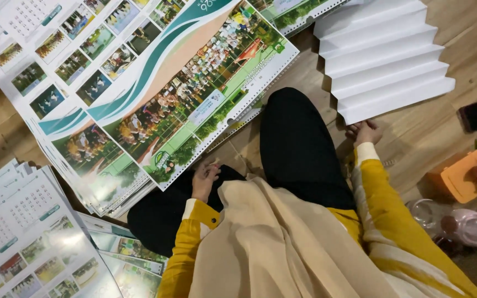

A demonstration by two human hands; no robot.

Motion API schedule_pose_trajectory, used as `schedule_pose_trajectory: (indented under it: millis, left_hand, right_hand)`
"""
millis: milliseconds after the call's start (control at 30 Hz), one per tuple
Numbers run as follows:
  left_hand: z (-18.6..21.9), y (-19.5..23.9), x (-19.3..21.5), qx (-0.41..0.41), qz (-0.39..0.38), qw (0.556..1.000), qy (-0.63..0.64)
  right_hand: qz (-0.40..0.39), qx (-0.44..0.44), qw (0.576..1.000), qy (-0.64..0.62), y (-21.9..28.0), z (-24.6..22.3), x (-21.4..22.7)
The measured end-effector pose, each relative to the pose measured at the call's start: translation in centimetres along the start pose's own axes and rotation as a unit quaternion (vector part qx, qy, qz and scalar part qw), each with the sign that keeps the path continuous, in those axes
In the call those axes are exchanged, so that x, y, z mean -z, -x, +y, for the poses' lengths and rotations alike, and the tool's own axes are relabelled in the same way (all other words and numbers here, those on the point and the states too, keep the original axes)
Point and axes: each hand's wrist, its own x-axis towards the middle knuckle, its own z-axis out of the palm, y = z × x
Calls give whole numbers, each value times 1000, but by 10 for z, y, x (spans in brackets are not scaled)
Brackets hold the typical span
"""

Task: The person sits on the floor and assembles wall calendars by inserting metal spiral rings into the punched holes at the top of the pages. They repeatedly open the rings, thread them through the holes, and close them to secure the pages.

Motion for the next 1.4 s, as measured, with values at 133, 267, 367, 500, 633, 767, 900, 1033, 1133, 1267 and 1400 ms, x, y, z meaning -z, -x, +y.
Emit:
schedule_pose_trajectory:
  millis: [133,267,367,500,633,767,900,1033,1133,1267,1400]
  left_hand:
    - [18,11,-9,4,-5,996,90]
    - [43,27,-13,-36,21,975,216]
    - [29,24,5,-56,112,937,326]
    - [1,20,50,-79,153,922,348]
    - [-5,38,95,-90,149,913,368]
    - [19,65,110,-101,146,937,303]
    - [13,58,99,-89,153,956,234]
    - [29,55,76,-98,167,956,219]
    - [41,64,69,-94,180,956,213]
    - [71,81,72,-73,160,966,190]
    - [58,86,75,-56,138,974,173]
  right_hand:
    - [21,20,997,-69,-57,52,-4]
    - [-334,246,813,409,73,0,-7]
    - [-161,151,924,312,-46,68,-30]
    - [-212,224,900,309,113,-36,-50]
    - [-276,378,797,382,173,-70,-73]
    - [-382,341,829,224,244,-85,-123]
    - [-433,30,896,94,193,-38,-173]
    - [-389,75,916,59,185,-37,-192]
    - [-367,104,922,69,199,-47,-185]
    - [-358,93,926,69,196,-52,-187]
    - [-368,72,926,39,187,-57,-184]
